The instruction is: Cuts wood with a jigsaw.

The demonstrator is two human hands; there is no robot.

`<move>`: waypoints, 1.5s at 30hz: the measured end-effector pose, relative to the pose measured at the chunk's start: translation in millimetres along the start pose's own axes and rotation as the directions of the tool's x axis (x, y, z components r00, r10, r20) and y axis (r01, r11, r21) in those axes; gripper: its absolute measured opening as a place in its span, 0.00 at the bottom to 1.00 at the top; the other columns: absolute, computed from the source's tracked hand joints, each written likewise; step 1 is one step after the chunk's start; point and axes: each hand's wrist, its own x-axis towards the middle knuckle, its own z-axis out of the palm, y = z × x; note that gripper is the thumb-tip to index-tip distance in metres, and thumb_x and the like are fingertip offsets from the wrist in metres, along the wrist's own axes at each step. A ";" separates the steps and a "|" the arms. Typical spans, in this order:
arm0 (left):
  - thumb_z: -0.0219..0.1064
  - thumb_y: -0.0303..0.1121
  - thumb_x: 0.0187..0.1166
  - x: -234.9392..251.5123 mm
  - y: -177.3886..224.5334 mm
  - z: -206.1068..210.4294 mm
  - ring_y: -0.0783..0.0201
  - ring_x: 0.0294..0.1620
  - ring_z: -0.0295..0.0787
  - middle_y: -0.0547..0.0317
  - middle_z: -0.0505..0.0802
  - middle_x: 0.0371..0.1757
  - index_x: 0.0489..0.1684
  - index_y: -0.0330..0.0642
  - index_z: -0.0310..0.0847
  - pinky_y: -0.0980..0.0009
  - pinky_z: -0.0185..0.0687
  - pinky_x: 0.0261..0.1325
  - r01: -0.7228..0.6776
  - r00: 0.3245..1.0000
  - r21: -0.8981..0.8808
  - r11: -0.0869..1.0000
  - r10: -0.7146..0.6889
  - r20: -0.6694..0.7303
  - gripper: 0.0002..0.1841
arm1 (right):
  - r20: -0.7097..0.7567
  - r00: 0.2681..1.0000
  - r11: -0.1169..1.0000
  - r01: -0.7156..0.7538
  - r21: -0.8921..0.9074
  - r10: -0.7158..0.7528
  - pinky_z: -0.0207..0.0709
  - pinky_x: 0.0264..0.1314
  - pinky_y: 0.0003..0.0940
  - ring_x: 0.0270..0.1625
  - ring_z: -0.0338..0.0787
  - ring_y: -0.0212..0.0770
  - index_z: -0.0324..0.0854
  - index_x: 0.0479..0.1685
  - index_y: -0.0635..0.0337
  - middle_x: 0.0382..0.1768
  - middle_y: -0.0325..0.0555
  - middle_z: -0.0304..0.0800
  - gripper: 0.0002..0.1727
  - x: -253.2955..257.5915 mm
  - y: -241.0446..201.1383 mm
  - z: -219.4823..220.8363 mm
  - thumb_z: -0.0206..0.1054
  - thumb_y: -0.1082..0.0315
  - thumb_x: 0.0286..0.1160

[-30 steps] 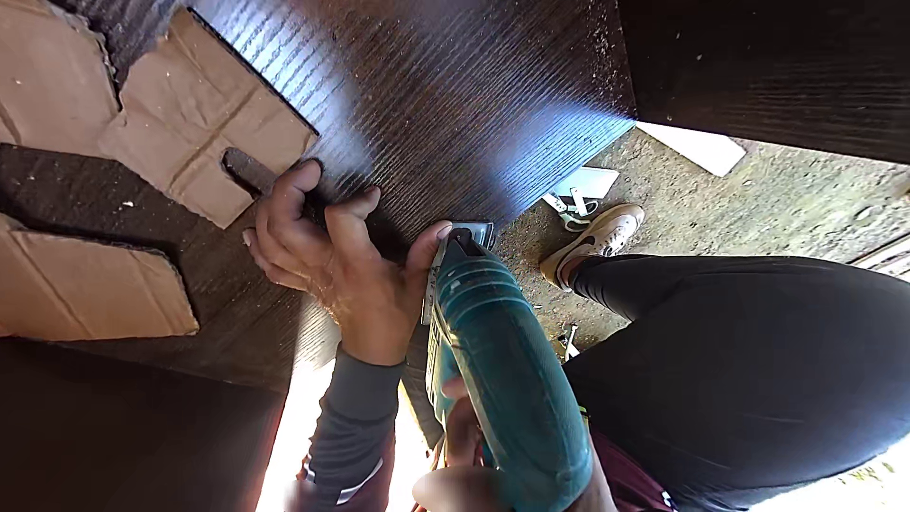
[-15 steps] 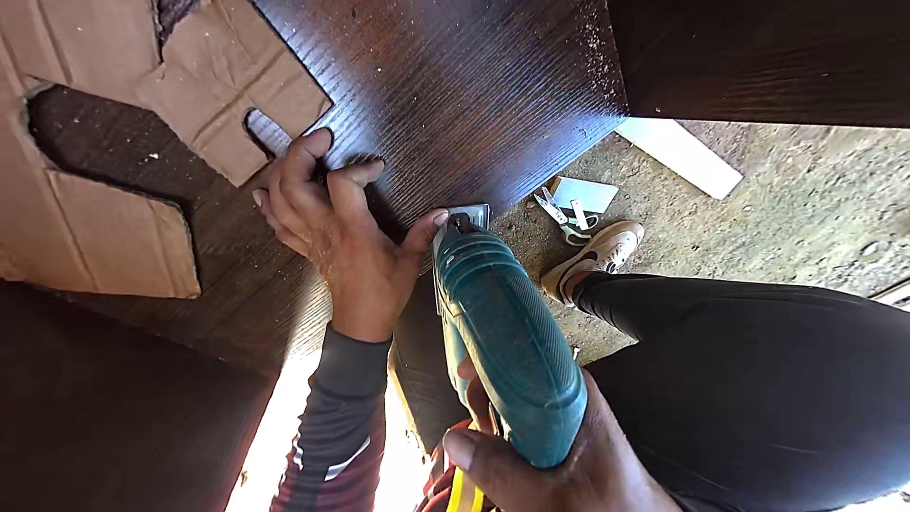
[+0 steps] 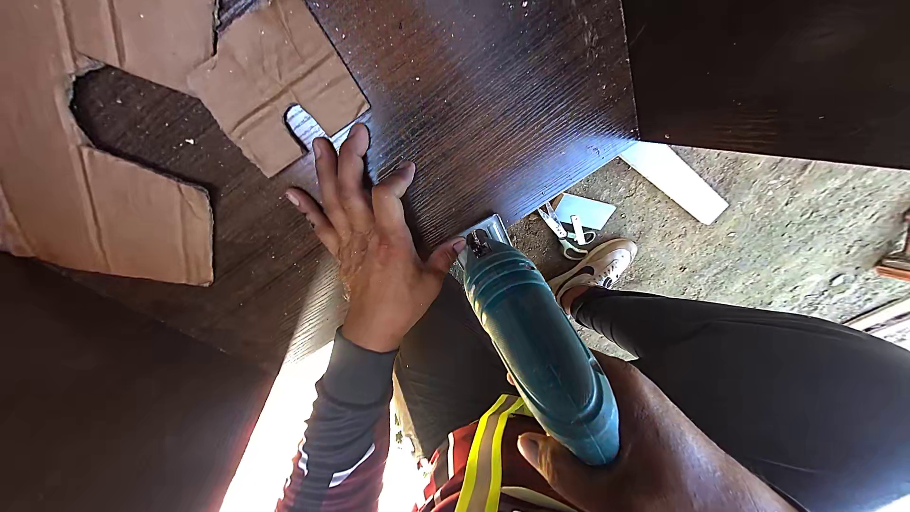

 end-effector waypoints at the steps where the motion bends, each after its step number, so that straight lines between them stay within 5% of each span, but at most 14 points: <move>1: 0.79 0.66 0.56 -0.1 -0.3 -0.3 0.39 0.98 0.26 0.45 0.52 0.97 0.73 0.48 0.74 0.25 0.11 0.89 -0.003 1.000 0.003 1.000 0.003 0.010 0.46 | 0.003 1.000 0.999 -0.003 -0.035 0.003 0.86 0.45 0.16 0.41 0.90 0.17 0.83 0.53 0.58 0.39 0.32 0.92 0.24 -1.0 0.6 -1.7 0.80 0.61 0.55; 7: 0.83 0.74 0.38 0.6 1.4 -3.0 0.37 0.98 0.18 0.47 0.41 0.99 0.89 0.53 0.64 0.22 0.05 0.86 -0.020 0.995 0.043 0.999 0.015 0.103 0.66 | 0.056 0.995 0.975 -0.069 -0.212 0.083 0.83 0.40 0.15 0.37 0.88 0.16 0.84 0.49 0.54 0.34 0.29 0.91 0.22 -12.1 2.1 -12.1 0.79 0.57 0.54; 11: 0.77 0.80 0.40 1.2 3.7 -4.2 0.37 0.97 0.15 0.49 0.37 0.99 0.95 0.57 0.55 0.21 0.04 0.84 -0.017 0.986 0.096 0.995 0.001 0.165 0.70 | 0.009 0.994 0.962 -0.104 -0.251 0.109 0.85 0.48 0.20 0.42 0.90 0.22 0.84 0.51 0.59 0.39 0.38 0.93 0.22 -28.9 8.7 -10.8 0.79 0.59 0.57; 24: 0.66 0.85 0.49 0.6 3.5 1.8 0.34 0.97 0.20 0.46 0.41 0.99 0.94 0.55 0.59 0.20 0.07 0.85 -0.022 0.995 0.136 0.990 0.009 0.097 0.65 | -0.145 0.985 0.982 0.063 -0.178 -0.089 0.88 0.48 0.20 0.42 0.91 0.22 0.83 0.52 0.60 0.39 0.35 0.93 0.22 -23.2 18.0 -26.0 0.79 0.59 0.60; 45: 0.66 0.79 0.57 1.1 2.7 4.5 0.33 0.97 0.23 0.46 0.44 0.99 0.93 0.55 0.61 0.19 0.11 0.84 -0.018 0.998 0.113 0.993 0.010 0.070 0.59 | -0.167 0.984 0.989 0.031 -0.146 -0.055 0.88 0.46 0.17 0.42 0.91 0.20 0.82 0.52 0.59 0.38 0.32 0.92 0.23 -12.0 13.4 -20.9 0.78 0.59 0.57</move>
